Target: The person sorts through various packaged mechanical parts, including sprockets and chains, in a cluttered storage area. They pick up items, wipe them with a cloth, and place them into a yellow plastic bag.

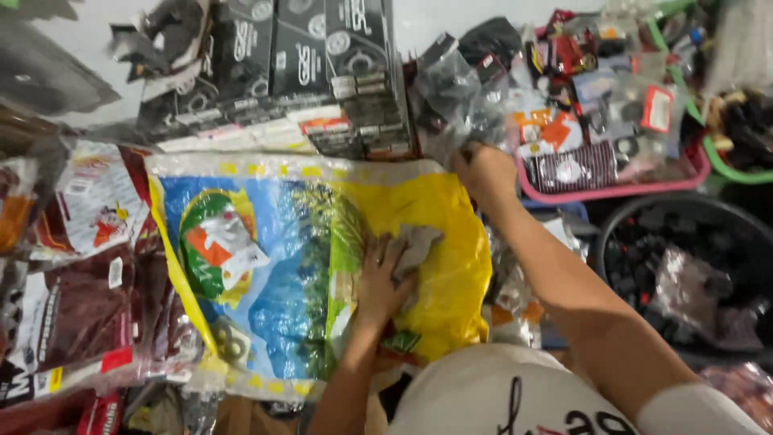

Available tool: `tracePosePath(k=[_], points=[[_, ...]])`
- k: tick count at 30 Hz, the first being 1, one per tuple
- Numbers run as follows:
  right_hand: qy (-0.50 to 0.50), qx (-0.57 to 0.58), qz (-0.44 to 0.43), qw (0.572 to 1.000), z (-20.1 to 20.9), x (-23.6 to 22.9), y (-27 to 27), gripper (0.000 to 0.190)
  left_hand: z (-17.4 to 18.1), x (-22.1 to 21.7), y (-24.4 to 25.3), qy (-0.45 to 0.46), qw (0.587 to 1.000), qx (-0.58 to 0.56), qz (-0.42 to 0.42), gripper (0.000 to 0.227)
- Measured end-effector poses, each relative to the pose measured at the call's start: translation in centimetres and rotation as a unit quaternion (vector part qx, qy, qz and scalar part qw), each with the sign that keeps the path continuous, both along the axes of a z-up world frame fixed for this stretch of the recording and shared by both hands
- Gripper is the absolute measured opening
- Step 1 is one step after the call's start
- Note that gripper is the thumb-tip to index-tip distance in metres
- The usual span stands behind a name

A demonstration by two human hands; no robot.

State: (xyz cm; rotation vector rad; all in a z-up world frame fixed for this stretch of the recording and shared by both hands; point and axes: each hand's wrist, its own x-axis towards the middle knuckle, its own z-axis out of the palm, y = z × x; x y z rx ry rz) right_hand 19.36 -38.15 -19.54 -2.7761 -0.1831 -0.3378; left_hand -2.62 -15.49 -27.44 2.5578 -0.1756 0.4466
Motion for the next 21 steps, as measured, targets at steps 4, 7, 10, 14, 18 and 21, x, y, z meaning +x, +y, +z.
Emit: tracePosePath(k=[4, 7, 10, 14, 18, 21], points=[[0.111, -0.045, -0.033, 0.992, -4.7, 7.3, 1.9, 0.057, 3.7, 3.8, -1.4, 0.083, 0.995, 0.062, -0.008, 0.071], [0.158, 0.024, -0.053, 0.986, -5.2, 7.9, 2.2, 0.050, 3.0, 5.6, -2.0, 0.167, 0.980, 0.109, -0.023, 0.074], [0.105, 0.244, -0.063, 0.962, -8.3, 11.7, -0.4, 0.041, 3.6, 6.5, -2.1, 0.164, 0.981, 0.104, -0.028, 0.069], [0.113, 0.369, -0.024, 0.922, -0.7, 5.7, -4.8, 0.050, 3.8, 4.9, -3.3, 0.135, 0.988, 0.069, -0.008, 0.065], [0.208, 0.457, 0.019, 0.864, 4.5, -5.6, -6.4, 0.039, 1.8, 5.4, -2.7, -0.016, 0.996, -0.076, -0.047, 0.061], [0.256, 0.557, 0.021, 0.790, 9.0, -14.5, -6.0, 0.037, 0.1, 2.9, -3.2, -0.046, 0.957, -0.265, 0.105, 0.054]])
